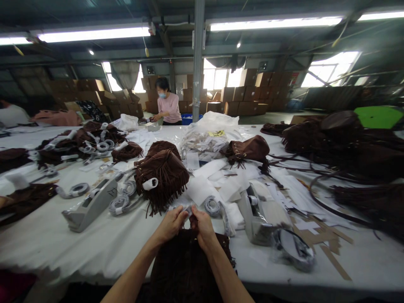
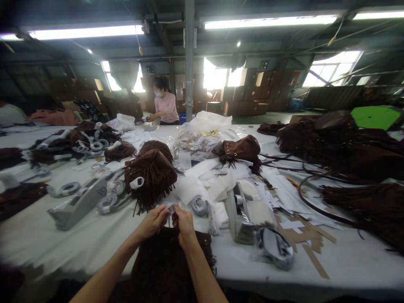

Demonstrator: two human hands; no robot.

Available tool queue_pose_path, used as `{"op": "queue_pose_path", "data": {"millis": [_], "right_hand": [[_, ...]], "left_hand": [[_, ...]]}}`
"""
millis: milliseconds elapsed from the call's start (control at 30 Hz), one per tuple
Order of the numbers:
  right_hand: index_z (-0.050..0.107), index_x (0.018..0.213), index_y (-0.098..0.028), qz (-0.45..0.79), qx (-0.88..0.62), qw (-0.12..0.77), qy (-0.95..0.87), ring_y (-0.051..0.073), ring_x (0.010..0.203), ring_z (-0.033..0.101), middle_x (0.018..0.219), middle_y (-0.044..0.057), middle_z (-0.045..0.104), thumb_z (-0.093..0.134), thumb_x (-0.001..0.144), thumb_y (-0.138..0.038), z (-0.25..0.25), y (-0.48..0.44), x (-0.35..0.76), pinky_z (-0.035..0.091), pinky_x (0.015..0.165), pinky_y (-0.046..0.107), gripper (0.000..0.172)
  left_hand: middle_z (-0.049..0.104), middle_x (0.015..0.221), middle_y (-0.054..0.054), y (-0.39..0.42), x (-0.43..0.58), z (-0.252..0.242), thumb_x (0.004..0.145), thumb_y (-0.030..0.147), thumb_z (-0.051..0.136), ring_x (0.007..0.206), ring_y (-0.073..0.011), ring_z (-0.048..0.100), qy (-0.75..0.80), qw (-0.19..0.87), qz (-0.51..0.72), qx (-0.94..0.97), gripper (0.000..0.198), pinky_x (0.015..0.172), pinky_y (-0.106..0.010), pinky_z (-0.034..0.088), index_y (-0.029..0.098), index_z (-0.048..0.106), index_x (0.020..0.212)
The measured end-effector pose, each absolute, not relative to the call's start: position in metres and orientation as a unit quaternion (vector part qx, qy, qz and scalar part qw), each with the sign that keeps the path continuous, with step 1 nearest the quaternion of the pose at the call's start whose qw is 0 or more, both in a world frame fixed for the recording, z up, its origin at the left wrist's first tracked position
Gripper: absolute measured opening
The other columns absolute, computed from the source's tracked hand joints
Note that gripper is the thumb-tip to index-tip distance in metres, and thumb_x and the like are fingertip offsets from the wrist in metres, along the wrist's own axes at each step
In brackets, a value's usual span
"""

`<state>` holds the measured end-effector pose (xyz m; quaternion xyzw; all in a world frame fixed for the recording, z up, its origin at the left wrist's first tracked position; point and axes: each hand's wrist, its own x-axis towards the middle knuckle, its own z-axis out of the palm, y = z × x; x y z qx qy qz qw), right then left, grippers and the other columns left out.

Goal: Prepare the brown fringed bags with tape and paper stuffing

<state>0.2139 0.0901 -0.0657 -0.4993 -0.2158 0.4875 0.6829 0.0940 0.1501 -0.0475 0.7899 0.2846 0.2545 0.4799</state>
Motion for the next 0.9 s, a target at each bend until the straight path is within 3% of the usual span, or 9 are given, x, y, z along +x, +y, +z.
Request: {"op": "queue_pose_path", "data": {"millis": [133,200,267,367,567,767,900], "right_hand": [[0.064,0.069,-0.014,0.338,-0.588,0.649,-0.344,0.008,0.039,0.041,0.054,0.0,0.057,0.058,0.074,-0.066,-0.056,0.08,0.225,0.029,0.039,0.022,0.052],[0.068,0.093,-0.017,0.204,-0.595,0.59,-0.506,0.013,0.056,0.053,0.077,0.005,0.067,0.06,0.076,-0.062,-0.046,0.075,0.23,0.042,0.054,0.026,0.049],[0.065,0.107,-0.022,0.11,-0.559,0.5,-0.653,0.018,0.076,0.057,0.094,0.006,0.068,0.063,0.079,-0.055,-0.037,0.074,0.233,0.045,0.071,0.031,0.044],[0.066,0.099,-0.021,0.051,-0.537,0.425,-0.727,0.021,0.08,0.056,0.088,0.007,0.068,0.057,0.085,-0.05,-0.036,0.078,0.232,0.043,0.075,0.033,0.033],[0.062,0.09,-0.017,-0.03,-0.556,0.47,-0.685,0.02,0.076,0.053,0.08,0.007,0.066,0.048,0.089,-0.053,-0.055,0.088,0.224,0.041,0.072,0.033,0.039],[0.061,0.088,-0.017,-0.122,-0.529,0.44,-0.716,0.018,0.07,0.053,0.073,0.005,0.064,0.039,0.092,-0.055,-0.056,0.087,0.226,0.041,0.075,0.032,0.044],[0.06,0.092,-0.016,-0.16,-0.536,0.441,-0.702,0.017,0.071,0.056,0.075,0.005,0.066,0.04,0.092,-0.054,-0.041,0.097,0.236,0.041,0.077,0.032,0.043]], "left_hand": [[0.043,0.049,0.008,0.157,0.083,-0.044,0.087,0.06,0.037,0.034,-0.0077,0.037,0.281,0.552,0.206,0.757,0.042,0.035,-0.019,0.027,0.02,0.044,0.075],[0.045,0.05,0.007,0.159,0.08,-0.042,0.085,0.061,0.04,0.036,-0.0077,0.039,0.264,0.571,0.181,0.756,0.044,0.036,-0.019,0.029,0.02,0.046,0.074],[0.045,0.049,0.006,0.159,0.08,-0.042,0.084,0.062,0.044,0.038,-0.0079,0.039,0.248,0.582,0.172,0.755,0.046,0.037,-0.019,0.03,0.019,0.048,0.069],[0.043,0.045,0.005,0.158,0.081,-0.043,0.084,0.064,0.04,0.037,-0.0084,0.037,0.241,0.612,0.151,0.738,0.053,0.036,-0.02,0.028,0.017,0.054,0.064],[0.049,0.047,0.003,0.16,0.084,-0.038,0.079,0.07,0.043,0.039,-0.0091,0.042,0.248,0.672,0.145,0.683,0.06,0.038,-0.019,0.032,0.014,0.063,0.073],[0.06,0.052,-0.003,0.162,0.083,-0.03,0.082,0.065,0.045,0.04,-0.0103,0.049,0.217,0.703,0.082,0.672,0.056,0.04,-0.02,0.035,0.014,0.06,0.066],[0.049,0.037,0.002,0.168,0.097,-0.021,0.081,0.067,0.046,0.031,-0.0075,0.037,0.255,0.693,0.125,0.663,0.055,0.035,-0.018,0.025,0.017,0.051,0.058]]}}
